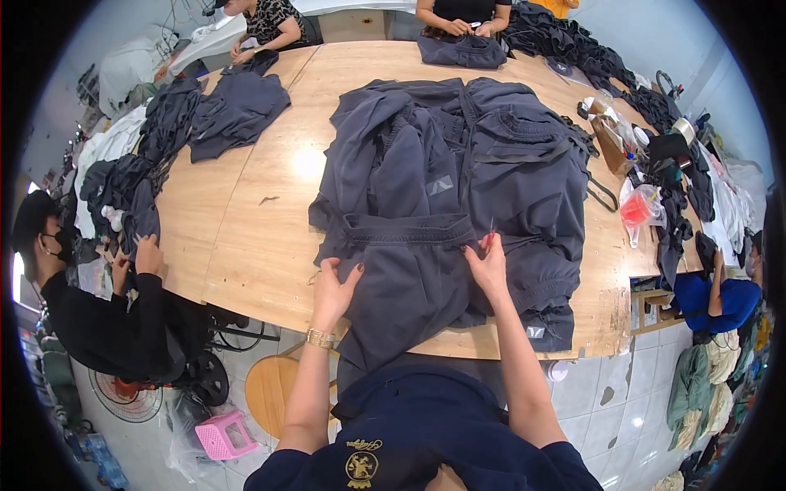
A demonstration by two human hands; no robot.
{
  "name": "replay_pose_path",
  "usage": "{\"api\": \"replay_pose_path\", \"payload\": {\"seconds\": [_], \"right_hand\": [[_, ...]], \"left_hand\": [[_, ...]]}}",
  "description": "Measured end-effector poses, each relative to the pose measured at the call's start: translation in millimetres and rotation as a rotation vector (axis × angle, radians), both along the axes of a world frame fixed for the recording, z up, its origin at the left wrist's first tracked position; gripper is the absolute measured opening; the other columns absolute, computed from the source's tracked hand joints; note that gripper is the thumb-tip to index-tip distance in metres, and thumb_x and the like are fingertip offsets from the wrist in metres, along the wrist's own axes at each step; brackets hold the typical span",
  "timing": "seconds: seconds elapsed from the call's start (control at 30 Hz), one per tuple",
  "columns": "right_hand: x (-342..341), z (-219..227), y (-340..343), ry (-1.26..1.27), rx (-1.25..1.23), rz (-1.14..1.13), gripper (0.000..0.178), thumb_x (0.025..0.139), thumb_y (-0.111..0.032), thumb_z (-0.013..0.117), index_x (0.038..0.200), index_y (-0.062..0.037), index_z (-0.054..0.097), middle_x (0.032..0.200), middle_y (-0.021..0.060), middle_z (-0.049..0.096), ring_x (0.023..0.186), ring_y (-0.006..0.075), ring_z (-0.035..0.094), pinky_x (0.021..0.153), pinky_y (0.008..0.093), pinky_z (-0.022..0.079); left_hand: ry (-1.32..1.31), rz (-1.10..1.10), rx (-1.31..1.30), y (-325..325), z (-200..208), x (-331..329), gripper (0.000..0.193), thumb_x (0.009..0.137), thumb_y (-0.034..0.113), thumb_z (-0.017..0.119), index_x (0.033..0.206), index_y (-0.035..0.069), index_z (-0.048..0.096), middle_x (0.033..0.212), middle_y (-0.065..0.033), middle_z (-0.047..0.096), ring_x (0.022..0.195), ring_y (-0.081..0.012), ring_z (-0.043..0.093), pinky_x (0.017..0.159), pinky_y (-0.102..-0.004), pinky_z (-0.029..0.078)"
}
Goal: Trimming excess threads and inspecting dark-colored garments at a production table.
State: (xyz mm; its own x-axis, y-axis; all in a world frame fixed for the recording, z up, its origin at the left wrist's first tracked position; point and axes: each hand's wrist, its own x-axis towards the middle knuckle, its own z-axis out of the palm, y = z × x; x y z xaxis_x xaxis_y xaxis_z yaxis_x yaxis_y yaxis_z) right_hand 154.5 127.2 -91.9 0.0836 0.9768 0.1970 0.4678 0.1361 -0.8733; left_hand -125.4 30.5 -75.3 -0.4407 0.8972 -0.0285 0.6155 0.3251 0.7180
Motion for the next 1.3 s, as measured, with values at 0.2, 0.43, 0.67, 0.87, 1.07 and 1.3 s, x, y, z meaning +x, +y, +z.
{"api": "replay_pose_path", "payload": {"seconds": [0.2,0.43,0.67,0.87,1.07,1.3], "right_hand": [[0,0,0,0.002,0.068,0.013,0.033,0.075,-0.009,0.068,0.094,0.0003,0.043,0.078,0.0114,0.054,0.072,0.0218,0.055,0.068,0.0308,0.044],[-28,72,-34,0.412,0.073,0.153,0.028,0.074,0.003,0.061,0.078,-0.0066,0.035,0.073,-0.0006,0.036,0.065,0.0088,0.036,0.06,0.0211,0.033],[-69,137,-83,0.518,0.03,0.643,0.034,0.073,0.006,0.064,0.08,-0.0082,0.033,0.083,0.0034,0.044,0.067,0.0068,0.039,0.06,0.0191,0.032],[-42,158,-74,0.881,0.115,0.621,0.033,0.079,0.016,0.052,0.085,-0.0076,0.031,0.092,0.0119,0.052,0.085,0.0247,0.063,0.073,0.0353,0.055],[13,126,-62,0.838,0.073,0.274,0.026,0.084,0.007,0.05,0.083,-0.0089,0.03,0.085,0.0095,0.051,0.065,0.0195,0.061,0.054,0.0292,0.052],[46,86,-78,0.802,0.009,0.006,0.026,0.084,0.005,0.054,0.084,-0.01,0.033,0.085,0.0073,0.053,0.061,0.0175,0.059,0.051,0.0264,0.049]], "left_hand": [[-0.112,0.136,0.074,17,-3,0,0.069,0.078,0.043,0.067,0.118,-0.008,0.046,0.104,-0.0293,0.058,0.1,-0.0367,0.056,0.086,-0.0388,0.044],[-0.261,-0.213,0.076,-3,36,33,0.074,0.06,0.037,0.083,0.12,0.005,0.054,0.099,-0.0153,0.059,0.095,-0.0272,0.058,0.086,-0.0344,0.047],[-0.628,-0.5,0.19,-32,58,67,0.077,0.064,0.015,0.079,0.128,0.005,0.037,0.112,-0.0101,0.048,0.108,-0.0211,0.049,0.093,-0.0322,0.04],[-0.915,-0.39,0.432,-29,120,11,0.042,0.068,-0.006,0.064,0.107,0.004,0.05,0.1,-0.0005,0.052,0.095,-0.0104,0.053,0.086,-0.0269,0.044],[0.262,0.282,0.634,-4,160,-107,0.036,0.074,0.001,0.063,0.109,0.004,0.054,0.106,-0.0141,0.056,0.095,-0.025,0.057,0.081,-0.0356,0.046],[0.468,0.112,0.496,41,155,-85,0.039,0.078,0.02,0.067,0.113,0.007,0.056,0.12,-0.021,0.05,0.115,-0.0356,0.045,0.096,-0.041,0.036]]}}
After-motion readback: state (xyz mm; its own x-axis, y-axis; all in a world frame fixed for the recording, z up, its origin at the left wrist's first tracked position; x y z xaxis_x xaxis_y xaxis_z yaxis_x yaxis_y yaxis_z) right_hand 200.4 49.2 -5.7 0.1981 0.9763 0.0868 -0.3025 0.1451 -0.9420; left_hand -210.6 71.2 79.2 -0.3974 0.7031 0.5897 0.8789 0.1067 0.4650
